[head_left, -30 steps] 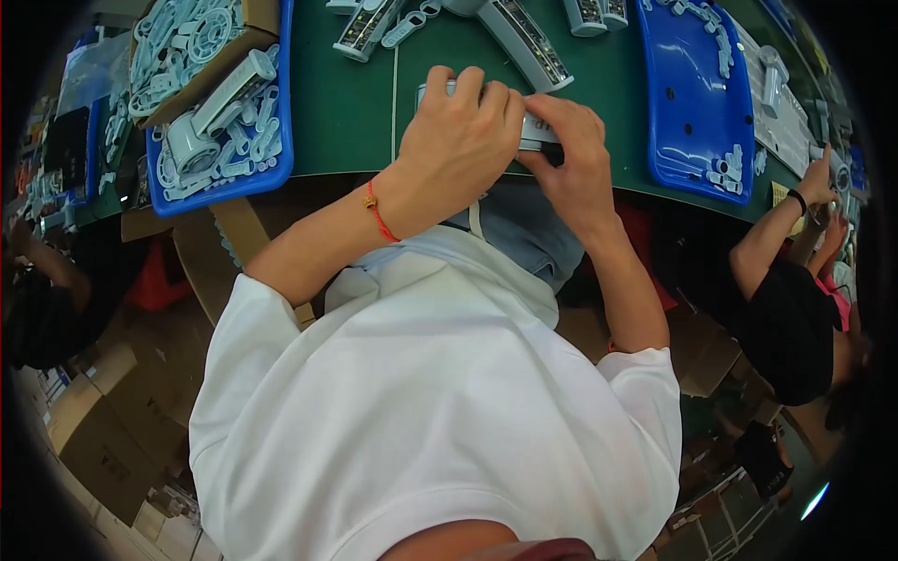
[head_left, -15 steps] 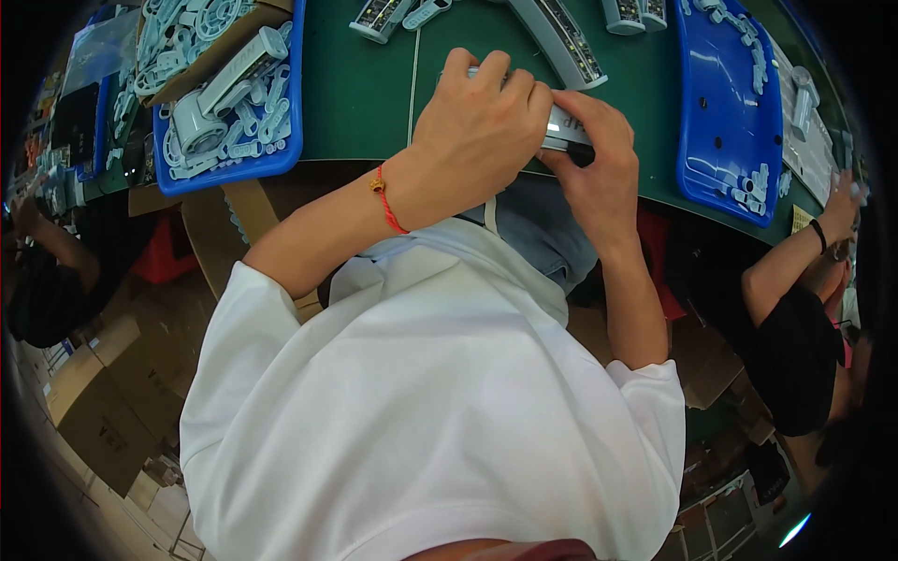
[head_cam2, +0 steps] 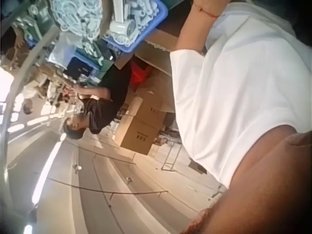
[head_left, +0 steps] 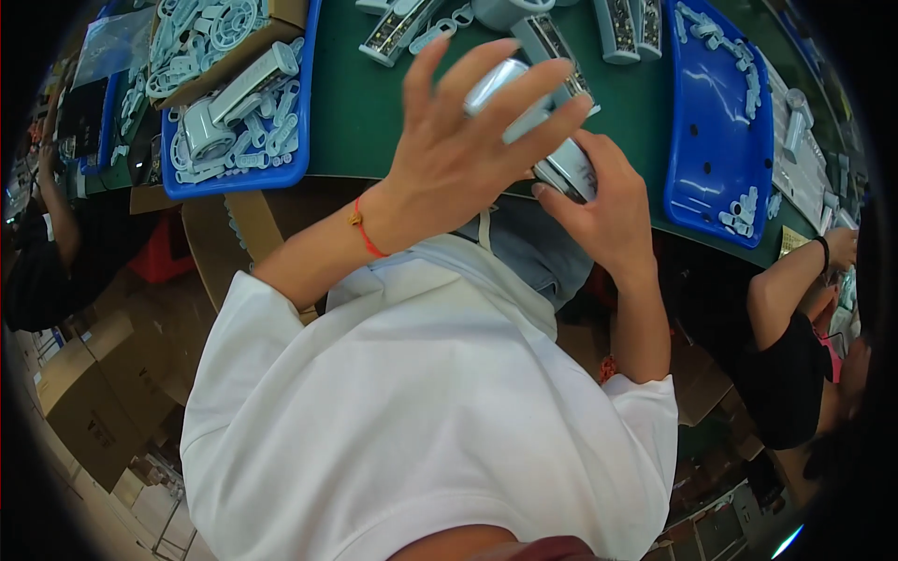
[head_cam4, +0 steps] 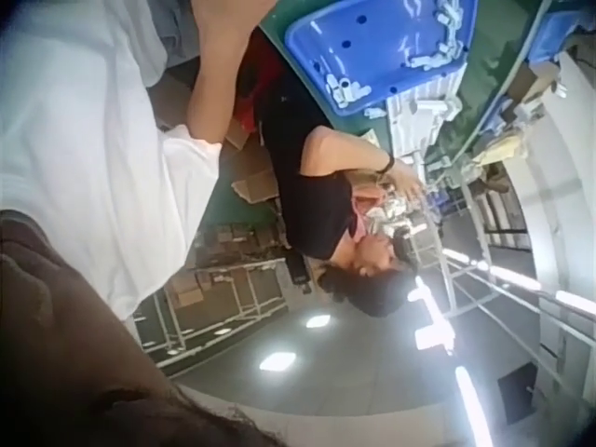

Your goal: Assembling components of portable handheld fans on a production line.

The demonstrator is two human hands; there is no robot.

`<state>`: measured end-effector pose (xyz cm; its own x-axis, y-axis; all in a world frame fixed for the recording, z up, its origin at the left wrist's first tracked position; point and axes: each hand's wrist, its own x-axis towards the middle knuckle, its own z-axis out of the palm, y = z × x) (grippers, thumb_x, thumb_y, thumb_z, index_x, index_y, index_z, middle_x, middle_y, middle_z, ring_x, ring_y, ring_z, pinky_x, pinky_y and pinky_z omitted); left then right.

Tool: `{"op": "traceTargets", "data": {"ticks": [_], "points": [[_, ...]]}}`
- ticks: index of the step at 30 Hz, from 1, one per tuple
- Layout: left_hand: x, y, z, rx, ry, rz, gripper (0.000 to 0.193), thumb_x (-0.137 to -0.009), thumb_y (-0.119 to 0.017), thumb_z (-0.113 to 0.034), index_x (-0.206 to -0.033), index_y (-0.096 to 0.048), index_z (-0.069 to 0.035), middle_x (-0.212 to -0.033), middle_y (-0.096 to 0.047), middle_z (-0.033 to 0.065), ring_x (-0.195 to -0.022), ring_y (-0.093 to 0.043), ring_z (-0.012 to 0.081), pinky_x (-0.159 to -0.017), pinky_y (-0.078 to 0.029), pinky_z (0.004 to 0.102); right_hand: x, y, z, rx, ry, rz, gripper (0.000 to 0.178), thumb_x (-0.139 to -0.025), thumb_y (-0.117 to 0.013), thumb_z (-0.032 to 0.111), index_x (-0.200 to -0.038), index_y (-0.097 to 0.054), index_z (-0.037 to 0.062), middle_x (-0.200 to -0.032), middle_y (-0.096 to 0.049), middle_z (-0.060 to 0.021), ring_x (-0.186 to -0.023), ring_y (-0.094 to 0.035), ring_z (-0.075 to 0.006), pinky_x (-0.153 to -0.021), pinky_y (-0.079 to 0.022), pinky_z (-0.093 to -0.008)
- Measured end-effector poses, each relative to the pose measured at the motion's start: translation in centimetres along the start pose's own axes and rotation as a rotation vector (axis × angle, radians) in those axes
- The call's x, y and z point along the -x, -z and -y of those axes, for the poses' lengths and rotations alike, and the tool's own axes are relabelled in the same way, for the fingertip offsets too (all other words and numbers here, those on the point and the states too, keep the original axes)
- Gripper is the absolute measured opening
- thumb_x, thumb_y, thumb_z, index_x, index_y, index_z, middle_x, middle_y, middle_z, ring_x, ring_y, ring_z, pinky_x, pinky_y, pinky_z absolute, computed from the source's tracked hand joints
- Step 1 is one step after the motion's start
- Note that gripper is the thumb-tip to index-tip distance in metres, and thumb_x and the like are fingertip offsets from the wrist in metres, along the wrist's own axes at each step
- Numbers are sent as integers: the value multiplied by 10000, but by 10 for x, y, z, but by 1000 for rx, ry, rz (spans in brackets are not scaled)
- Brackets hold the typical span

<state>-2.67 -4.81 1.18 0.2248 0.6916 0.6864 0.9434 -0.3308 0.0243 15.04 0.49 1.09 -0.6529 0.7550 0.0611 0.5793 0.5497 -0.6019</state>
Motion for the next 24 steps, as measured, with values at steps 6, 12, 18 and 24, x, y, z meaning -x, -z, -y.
{"op": "traceTargets", "data": {"ticks": [6, 12, 18, 24], "points": [[22, -3, -28, 1780, 1104, 26, 465, -823, -602, -82, -1217, -391, 47, -1115, -522, 133, -1020, -533, 184, -847, -469, 305, 12, 0, 21, -242, -31, -281, 694, -605, -813, 264, -1140, -473, -19, -1023, -535, -124, -910, -535, -252, -782, -436, -330], [11, -5, -22, 1919, 994, 172, 443, -808, -554, -33, -1221, -416, 50, -1084, -559, 127, -978, -565, 167, -841, -479, 296, 15, -5, 30, -154, -57, -336, 667, -634, -796, 247, -1152, -469, -15, -1034, -515, -130, -923, -522, -272, -784, -434, -341], [14, -10, -25, 1825, 973, 77, 413, -793, -548, -27, -1181, -441, 63, -1074, -563, 129, -964, -575, 168, -844, -479, 295, 14, -13, 34, -74, -59, -376, 675, -645, -788, 233, -1177, -449, -6, -1031, -505, -139, -914, -521, -291, -783, -438, -348], [22, -14, -12, 1505, 963, 269, 398, -790, -551, -78, -1167, -473, 24, -1065, -562, 112, -950, -571, 175, -812, -485, 300, 12, -19, 33, -237, -75, -370, 639, -711, -741, 194, -1225, -416, 0, -1090, -520, -135, -972, -534, -230, -790, -452, -338]]}}
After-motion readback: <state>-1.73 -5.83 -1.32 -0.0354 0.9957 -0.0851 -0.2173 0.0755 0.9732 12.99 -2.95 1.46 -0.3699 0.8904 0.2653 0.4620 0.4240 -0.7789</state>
